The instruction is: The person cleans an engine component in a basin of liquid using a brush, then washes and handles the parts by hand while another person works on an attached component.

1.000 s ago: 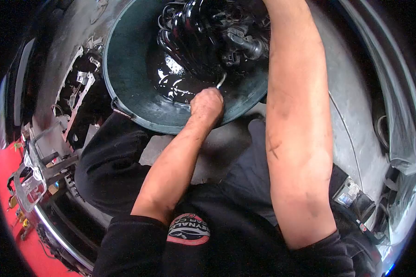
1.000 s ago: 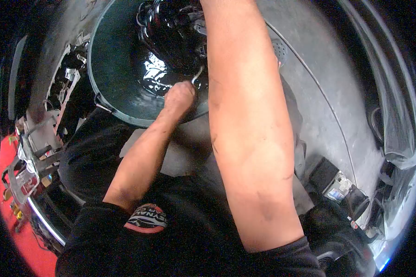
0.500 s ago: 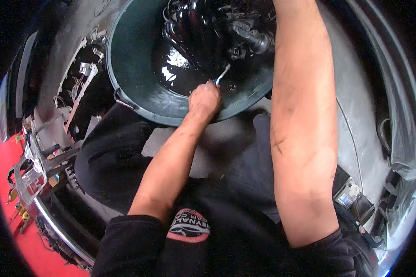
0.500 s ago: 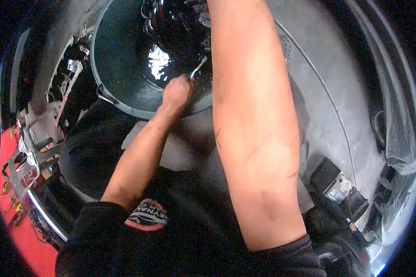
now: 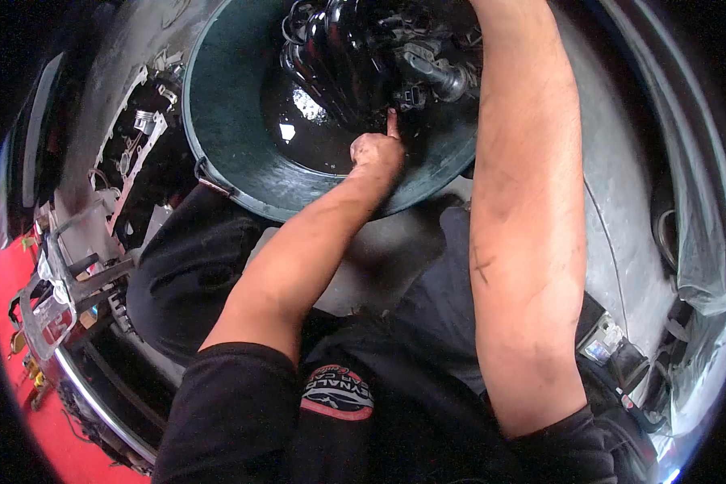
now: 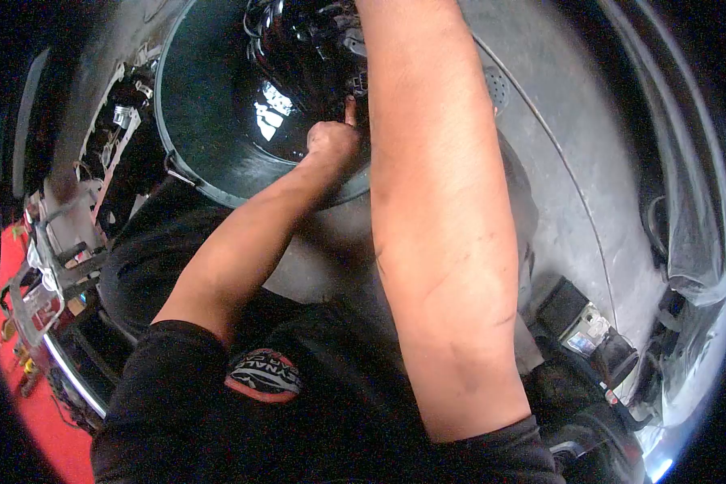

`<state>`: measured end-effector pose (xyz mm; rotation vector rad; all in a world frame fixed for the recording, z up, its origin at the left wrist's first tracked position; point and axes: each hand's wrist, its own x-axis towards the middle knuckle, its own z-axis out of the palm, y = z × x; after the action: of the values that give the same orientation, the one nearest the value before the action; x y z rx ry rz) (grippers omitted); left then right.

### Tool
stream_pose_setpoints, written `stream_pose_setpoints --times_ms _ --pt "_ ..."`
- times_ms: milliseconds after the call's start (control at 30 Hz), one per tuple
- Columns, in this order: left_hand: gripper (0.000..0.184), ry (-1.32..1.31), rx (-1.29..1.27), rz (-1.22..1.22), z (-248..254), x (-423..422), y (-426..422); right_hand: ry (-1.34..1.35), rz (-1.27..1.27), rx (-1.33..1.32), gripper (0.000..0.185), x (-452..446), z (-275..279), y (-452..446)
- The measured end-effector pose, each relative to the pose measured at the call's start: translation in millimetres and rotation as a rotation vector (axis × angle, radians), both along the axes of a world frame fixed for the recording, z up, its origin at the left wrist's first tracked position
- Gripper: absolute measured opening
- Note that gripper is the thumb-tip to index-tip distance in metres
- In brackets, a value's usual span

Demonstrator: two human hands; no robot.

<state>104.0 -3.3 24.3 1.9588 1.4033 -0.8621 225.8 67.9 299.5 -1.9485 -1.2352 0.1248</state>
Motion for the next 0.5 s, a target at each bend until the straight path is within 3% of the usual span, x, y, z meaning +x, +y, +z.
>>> stream_pose_setpoints --times_ms 67,167,233,300,367,500 --pt "0.077 0.024 -0.016 0.003 -3.0 4.9 2.3 0.001 -0.016 0.009 0.017 -0.1 -1.2 5.0" --pt "0.058 -0.073 0.026 0.226 13.0 5.2 -10.8 0.031 -0.042 -0.006 0.017 -1.0 -0.6 7.1" --pt "0.062 -0.125 0.028 0.148 10.9 5.2 -11.6 0.039 -0.025 -0.005 0.017 -4.4 4.3 -3.0" --pt "0.065 -0.152 -0.003 -0.149 1.6 -5.5 -11.1 0.006 -0.022 0.032 0.017 -2.7 -0.5 1.1" --pt "0.060 -0.159 0.057 0.000 -0.8 -12.9 -9.1 0.008 -0.018 0.033 0.017 -3.0 -1.0 3.2" --pt "0.055 -0.243 0.075 -0.108 28.1 -26.5 -16.1 0.080 -0.010 -0.039 0.017 -7.2 9.7 -6.1"
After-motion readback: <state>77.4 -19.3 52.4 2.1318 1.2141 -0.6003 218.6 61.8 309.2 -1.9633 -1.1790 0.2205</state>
